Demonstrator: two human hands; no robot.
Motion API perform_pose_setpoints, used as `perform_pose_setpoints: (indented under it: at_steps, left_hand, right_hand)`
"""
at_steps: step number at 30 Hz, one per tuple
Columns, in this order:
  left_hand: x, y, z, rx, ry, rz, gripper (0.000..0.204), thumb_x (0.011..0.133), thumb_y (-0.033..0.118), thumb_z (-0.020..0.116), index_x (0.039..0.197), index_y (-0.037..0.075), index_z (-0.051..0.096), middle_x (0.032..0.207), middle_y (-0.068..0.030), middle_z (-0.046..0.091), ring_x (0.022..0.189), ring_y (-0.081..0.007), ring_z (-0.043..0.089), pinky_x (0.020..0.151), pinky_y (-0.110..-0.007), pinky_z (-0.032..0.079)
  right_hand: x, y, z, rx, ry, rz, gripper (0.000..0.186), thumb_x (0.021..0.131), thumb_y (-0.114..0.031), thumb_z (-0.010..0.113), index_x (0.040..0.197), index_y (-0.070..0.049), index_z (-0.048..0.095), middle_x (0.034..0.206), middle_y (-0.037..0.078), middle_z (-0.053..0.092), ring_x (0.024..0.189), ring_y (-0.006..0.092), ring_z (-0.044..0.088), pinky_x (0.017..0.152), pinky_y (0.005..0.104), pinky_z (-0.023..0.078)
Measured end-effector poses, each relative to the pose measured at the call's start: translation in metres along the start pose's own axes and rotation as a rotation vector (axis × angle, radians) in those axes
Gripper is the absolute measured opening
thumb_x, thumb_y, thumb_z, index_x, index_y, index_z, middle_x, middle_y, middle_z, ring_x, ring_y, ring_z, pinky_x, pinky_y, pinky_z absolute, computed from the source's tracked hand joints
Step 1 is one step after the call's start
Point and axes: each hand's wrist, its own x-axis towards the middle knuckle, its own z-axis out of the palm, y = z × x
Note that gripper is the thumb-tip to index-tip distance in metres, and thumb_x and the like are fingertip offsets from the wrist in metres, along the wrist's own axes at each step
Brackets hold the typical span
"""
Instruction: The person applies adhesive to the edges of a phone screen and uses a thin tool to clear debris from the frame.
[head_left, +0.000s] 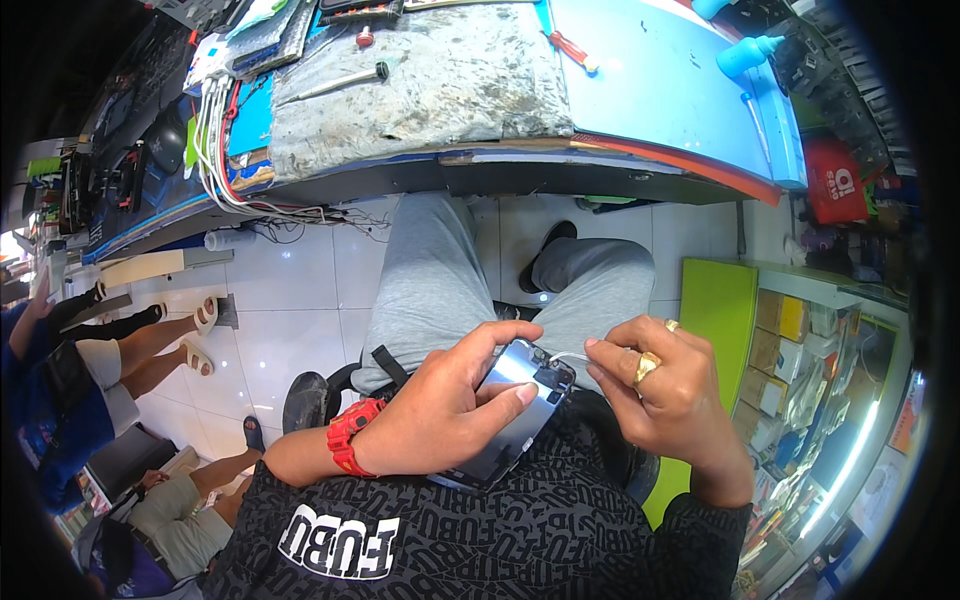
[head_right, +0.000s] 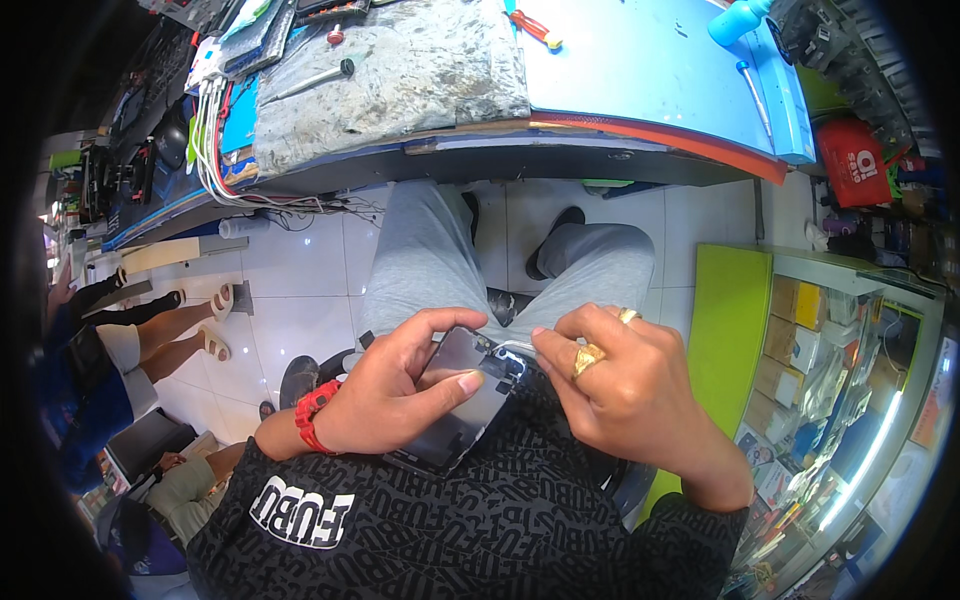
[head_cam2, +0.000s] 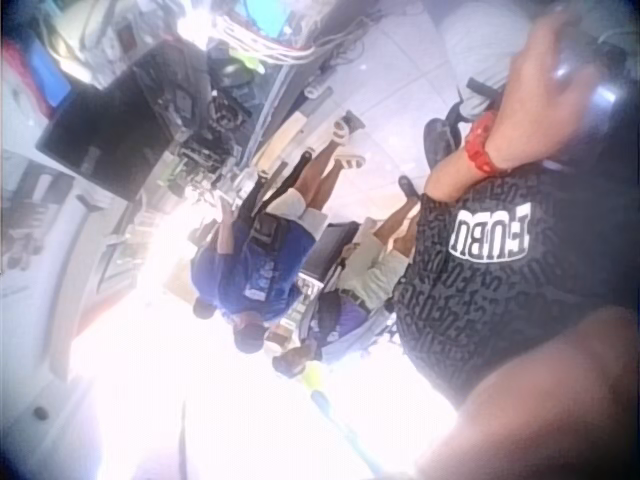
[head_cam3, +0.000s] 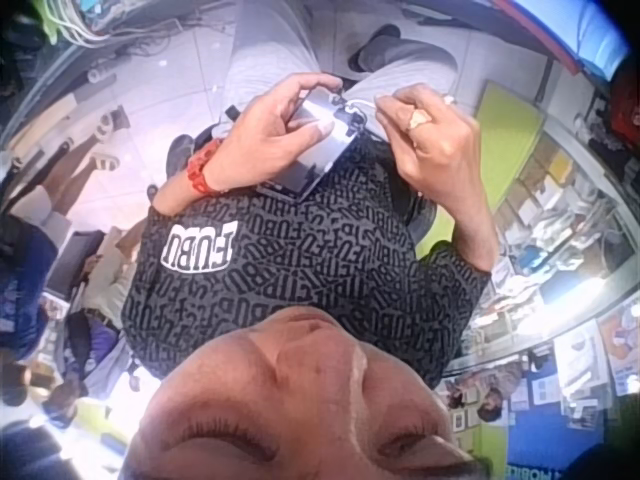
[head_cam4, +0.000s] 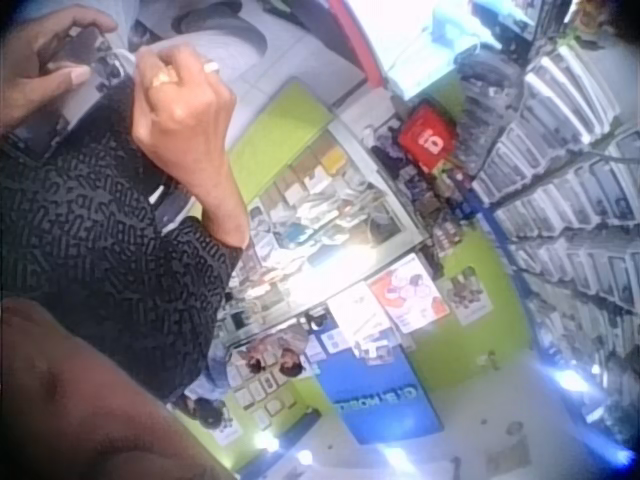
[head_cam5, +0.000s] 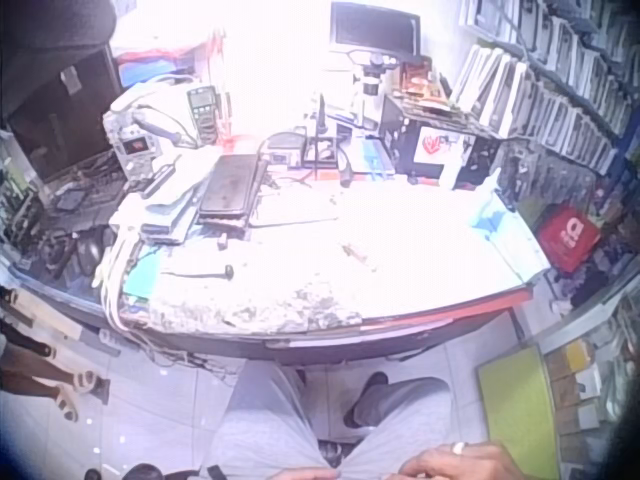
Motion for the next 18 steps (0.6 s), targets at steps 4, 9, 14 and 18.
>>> perform_pose_setpoints:
  at_steps: [4,9,14,18]
  left_hand:
    - [-0.0006,-0.0024,0.001,-0.035,0.01,0.026,0.053,0.107,-0.001,0.064,0.155,-0.005,0.042,0.136,-0.0069,0.054,0.117,-0.0059,0.059,0.101,-0.025,0.055]
    - [0.0006,-0.0019,0.0011,-0.068,0.004,0.03,0.053,0.107,-0.001,0.064,0.155,-0.004,0.041,0.137,-0.0068,0.054,0.119,-0.0063,0.059,0.102,-0.025,0.055]
    - [0.0008,-0.0015,-0.0001,-0.034,-0.001,0.02,0.053,0.107,-0.001,0.064,0.155,-0.005,0.042,0.137,-0.0073,0.054,0.119,-0.0065,0.059,0.103,-0.025,0.055]
    - [0.0013,-0.0019,0.0004,-0.065,-0.005,0.03,0.052,0.107,-0.001,0.064,0.154,-0.005,0.042,0.136,-0.007,0.055,0.118,-0.0063,0.059,0.102,-0.025,0.055]
  right_hand:
    - [-0.001,-0.0018,-0.0008,0.016,-0.014,0.027,0.023,0.079,-0.002,0.086,0.102,-0.003,0.081,0.087,0.007,0.072,0.063,0.0228,0.07,0.053,0.0349,0.053]
    - [-0.0005,-0.0011,0.0005,-0.005,-0.001,0.009,0.023,0.08,-0.002,0.086,0.102,-0.003,0.082,0.087,0.007,0.072,0.063,0.0228,0.069,0.053,0.0347,0.053]
    - [-0.001,-0.0001,0.0005,0.02,-0.003,0.031,0.023,0.079,-0.002,0.087,0.102,-0.003,0.081,0.087,0.007,0.072,0.063,0.0226,0.069,0.053,0.0346,0.052]
    - [-0.0004,0.0007,0.0008,0.003,0.001,0.012,0.023,0.079,-0.002,0.087,0.101,-0.003,0.081,0.087,0.007,0.071,0.064,0.0227,0.069,0.053,0.0345,0.052]
